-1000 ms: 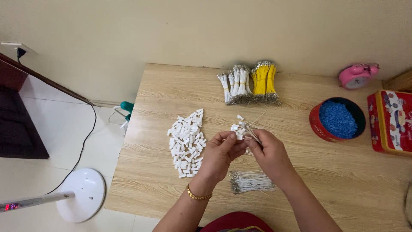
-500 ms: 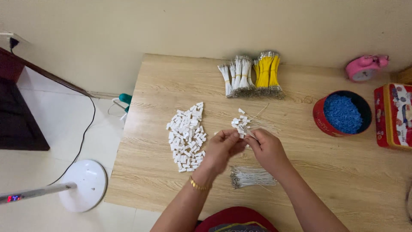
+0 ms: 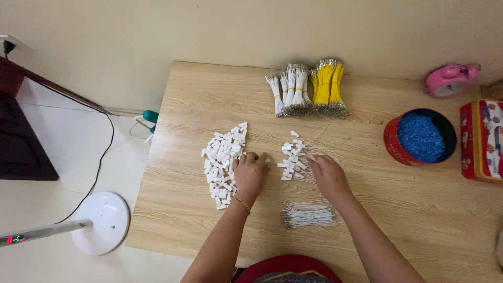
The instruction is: Assemble white plastic sleeves onto metal wires at a workbench.
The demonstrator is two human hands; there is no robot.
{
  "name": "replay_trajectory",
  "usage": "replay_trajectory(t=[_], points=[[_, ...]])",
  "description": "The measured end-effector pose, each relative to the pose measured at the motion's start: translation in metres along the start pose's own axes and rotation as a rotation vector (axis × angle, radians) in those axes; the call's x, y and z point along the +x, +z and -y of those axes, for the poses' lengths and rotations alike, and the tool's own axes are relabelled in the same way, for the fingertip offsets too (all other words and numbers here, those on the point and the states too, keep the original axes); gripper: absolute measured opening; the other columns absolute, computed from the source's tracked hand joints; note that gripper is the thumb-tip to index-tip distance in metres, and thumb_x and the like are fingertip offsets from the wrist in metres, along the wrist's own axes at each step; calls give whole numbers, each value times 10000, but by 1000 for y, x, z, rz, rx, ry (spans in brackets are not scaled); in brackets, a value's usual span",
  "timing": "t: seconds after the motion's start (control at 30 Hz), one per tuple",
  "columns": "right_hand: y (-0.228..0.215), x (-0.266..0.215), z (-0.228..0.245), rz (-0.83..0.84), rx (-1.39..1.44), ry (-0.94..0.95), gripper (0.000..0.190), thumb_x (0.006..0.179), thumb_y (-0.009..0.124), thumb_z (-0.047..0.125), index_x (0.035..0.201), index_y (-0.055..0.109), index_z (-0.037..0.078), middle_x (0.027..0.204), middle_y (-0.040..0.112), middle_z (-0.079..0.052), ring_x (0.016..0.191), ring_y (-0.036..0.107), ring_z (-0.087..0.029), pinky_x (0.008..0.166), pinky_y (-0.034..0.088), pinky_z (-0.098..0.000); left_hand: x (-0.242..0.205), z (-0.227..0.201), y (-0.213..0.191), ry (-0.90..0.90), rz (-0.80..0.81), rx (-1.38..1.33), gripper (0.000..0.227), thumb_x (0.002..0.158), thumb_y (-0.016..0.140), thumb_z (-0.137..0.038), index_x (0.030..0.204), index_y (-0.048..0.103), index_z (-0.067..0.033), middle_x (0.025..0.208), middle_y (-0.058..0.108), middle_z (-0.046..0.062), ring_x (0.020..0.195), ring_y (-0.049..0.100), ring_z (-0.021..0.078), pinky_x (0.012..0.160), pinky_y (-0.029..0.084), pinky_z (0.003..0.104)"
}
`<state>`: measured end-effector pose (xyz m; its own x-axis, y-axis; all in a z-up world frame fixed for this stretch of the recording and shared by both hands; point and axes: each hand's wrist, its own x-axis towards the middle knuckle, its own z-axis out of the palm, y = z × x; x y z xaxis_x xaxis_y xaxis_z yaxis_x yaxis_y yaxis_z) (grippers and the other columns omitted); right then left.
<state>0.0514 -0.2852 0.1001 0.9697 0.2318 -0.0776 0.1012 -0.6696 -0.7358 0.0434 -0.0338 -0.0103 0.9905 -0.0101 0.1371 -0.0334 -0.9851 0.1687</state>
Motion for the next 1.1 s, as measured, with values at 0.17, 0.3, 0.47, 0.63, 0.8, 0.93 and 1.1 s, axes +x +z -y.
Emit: replay_trajectory(t=[0.17,0.3,0.47,0.63,0.8,0.93,1.1], points=[[-10,-3,20,-29,293,163,239,1045,560,233,1226,646,103,708,627,-108,719,602,-244,721,510,-399,8,-6,2,40,-51,3,163,805,747,-460,926,769,-353,906,662,-50,936,624,197,888,439,407],[-11,-8,28,-57,547,169,79,934,711,130,971,744,68,564,574,-36,558,566,-122,571,471,-252,11,-17,0,-89,106,-428,207,912,717,-341,1068,752,-209,882,708,61,827,731,301,728,569,435],[-32,-18,75,-128,644,225,155,867,764,54,1019,777,28,729,645,-41,710,540,-117,664,460,-266,7,-55,-118,-454,212,-1443,277,993,643,-158,1240,650,-32,864,700,103,713,647,151,617,521,250],[-32,-19,82,-115,657,211,209,864,792,32,1071,790,0,861,762,-96,816,599,-135,772,525,-311,1,-70,-154,-620,250,-1833,215,1014,616,-148,1197,656,-44,919,728,123,696,698,148,594,582,216],[-43,-25,100,-88,508,177,161,904,777,86,1055,815,45,822,774,-108,784,622,-128,722,528,-298,-2,-79,-185,-812,215,-2093,229,994,610,-102,1209,556,-44,1064,747,171,951,767,255,835,646,370],[-48,-30,117,-147,159,4,105,871,801,192,966,822,154,803,767,-74,748,745,-205,707,565,-329,-2,-80,-181,-841,165,-2163,278,1001,613,-96,1269,580,-31,1078,754,174,953,772,285,854,651,417],[-48,-31,121,-214,-13,-82,22,851,791,200,871,800,197,699,684,-39,655,686,-187,644,546,-325,-2,-82,-178,-841,191,-2232,270,996,651,-127,1249,606,-44,1060,753,136,935,768,264,877,652,438]])
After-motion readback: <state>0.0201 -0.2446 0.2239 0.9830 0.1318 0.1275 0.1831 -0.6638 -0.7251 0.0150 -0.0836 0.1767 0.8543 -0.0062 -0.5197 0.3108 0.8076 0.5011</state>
